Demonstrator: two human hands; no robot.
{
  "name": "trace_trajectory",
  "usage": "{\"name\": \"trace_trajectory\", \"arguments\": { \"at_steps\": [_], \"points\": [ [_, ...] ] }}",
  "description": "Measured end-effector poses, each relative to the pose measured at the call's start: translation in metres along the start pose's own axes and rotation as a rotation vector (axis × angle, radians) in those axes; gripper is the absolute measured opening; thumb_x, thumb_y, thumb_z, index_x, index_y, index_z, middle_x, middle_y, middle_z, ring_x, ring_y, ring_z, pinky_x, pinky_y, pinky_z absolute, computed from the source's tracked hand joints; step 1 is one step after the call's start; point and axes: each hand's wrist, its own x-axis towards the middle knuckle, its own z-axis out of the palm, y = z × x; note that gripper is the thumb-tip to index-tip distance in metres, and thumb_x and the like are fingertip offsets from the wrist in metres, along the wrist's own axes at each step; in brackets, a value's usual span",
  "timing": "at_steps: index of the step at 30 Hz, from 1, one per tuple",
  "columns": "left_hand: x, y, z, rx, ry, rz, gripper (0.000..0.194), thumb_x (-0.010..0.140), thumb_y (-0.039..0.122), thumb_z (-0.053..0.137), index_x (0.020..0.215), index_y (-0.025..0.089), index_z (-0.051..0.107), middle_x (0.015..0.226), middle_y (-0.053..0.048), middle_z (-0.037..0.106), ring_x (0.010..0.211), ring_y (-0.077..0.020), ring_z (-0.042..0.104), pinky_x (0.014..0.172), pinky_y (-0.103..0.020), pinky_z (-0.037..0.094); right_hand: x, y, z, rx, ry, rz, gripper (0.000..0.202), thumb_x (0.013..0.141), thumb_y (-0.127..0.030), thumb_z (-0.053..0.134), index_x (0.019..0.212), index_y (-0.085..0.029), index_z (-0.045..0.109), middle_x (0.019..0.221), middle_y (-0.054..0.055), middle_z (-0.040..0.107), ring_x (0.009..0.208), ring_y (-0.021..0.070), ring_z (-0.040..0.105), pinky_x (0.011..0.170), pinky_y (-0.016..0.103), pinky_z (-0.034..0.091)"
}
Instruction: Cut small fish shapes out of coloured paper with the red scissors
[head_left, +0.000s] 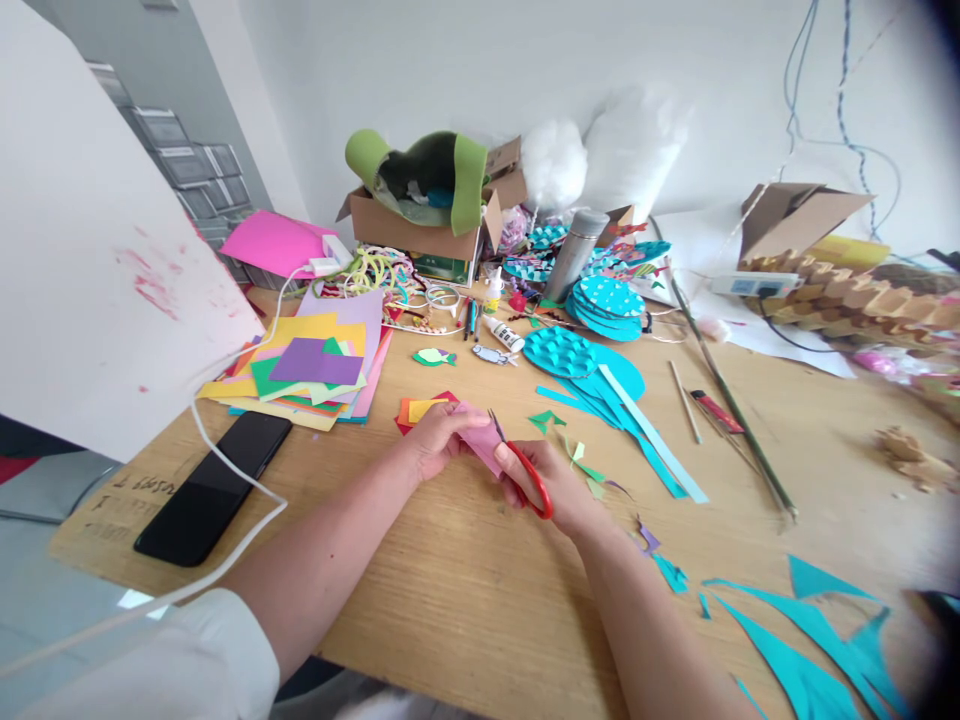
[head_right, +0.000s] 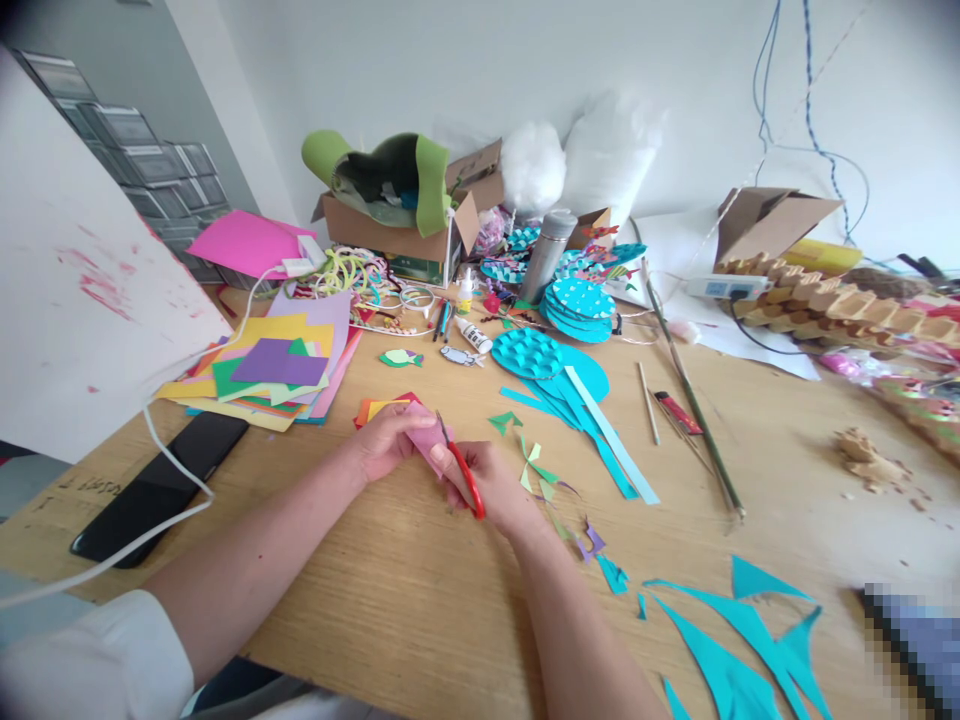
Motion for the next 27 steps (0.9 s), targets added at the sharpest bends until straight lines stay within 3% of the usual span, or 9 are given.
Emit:
{"name": "trace_trajectory", "arguments": {
  "at_steps": [3, 7, 14, 21, 27],
  "points": [
    [0.0003, -0.0011, -0.0009, -0.07, -0.046, -0.049, 0.027, 0.067, 0.038, 0.07, 0.076, 0.013, 0.066, 0.079, -0.008, 0.067, 0.068, -0.0176, 0.061, 0.062, -0.03, 0.046, 0.0004, 0.0007, -0.0001, 0.019, 0.034, 0.009, 0.055, 0.079, -0.069, 0.052, 0.059, -0.018, 0.051, 0.047, 0.0, 0.054, 0.041, 0.0106, 0.044, 0.042, 0.022, 0.032],
    [0.0011, -0.0029, -0.0019, -0.095, -0.03, -0.09, 0.035, 0.064, 0.04, 0.073, 0.085, 0.012, 0.067, 0.082, -0.008, 0.067, 0.069, -0.017, 0.061, 0.059, -0.027, 0.045, 0.0017, 0.0026, 0.0004, 0.048, 0.068, 0.01, 0.056, 0.079, -0.071, 0.049, 0.061, -0.018, 0.051, 0.046, 0.0, 0.053, 0.04, 0.0098, 0.042, 0.041, 0.022, 0.03],
    [0.0005, -0.0049, 0.003, -0.06, 0.029, 0.017, 0.028, 0.056, 0.026, 0.079, 0.075, 0.011, 0.066, 0.07, -0.005, 0.065, 0.063, -0.016, 0.059, 0.058, -0.029, 0.047, 0.0041, 0.0029, 0.0058, 0.061, 0.07, 0.01, 0.056, 0.077, -0.071, 0.052, 0.06, -0.017, 0.053, 0.045, 0.001, 0.053, 0.039, 0.0099, 0.042, 0.041, 0.022, 0.03],
    [-0.0002, -0.0043, 0.0068, -0.018, 0.124, 0.061, 0.024, 0.053, 0.024, 0.077, 0.069, 0.011, 0.065, 0.065, -0.004, 0.065, 0.059, -0.0137, 0.058, 0.055, -0.025, 0.042, 0.0064, 0.0072, 0.008, 0.081, 0.061, 0.007, 0.056, 0.074, -0.071, 0.057, 0.061, -0.017, 0.054, 0.045, 0.0, 0.052, 0.04, 0.0101, 0.044, 0.041, 0.022, 0.031],
    [-0.0004, -0.0037, 0.0069, 0.004, 0.108, 0.06, 0.024, 0.054, 0.025, 0.077, 0.071, 0.011, 0.066, 0.066, -0.005, 0.066, 0.06, -0.0142, 0.059, 0.055, -0.025, 0.041, 0.0066, 0.0066, 0.0075, 0.082, 0.057, 0.002, 0.056, 0.074, -0.071, 0.057, 0.06, -0.017, 0.054, 0.045, 0.0, 0.053, 0.04, 0.0097, 0.045, 0.041, 0.021, 0.032]
  ]
}}
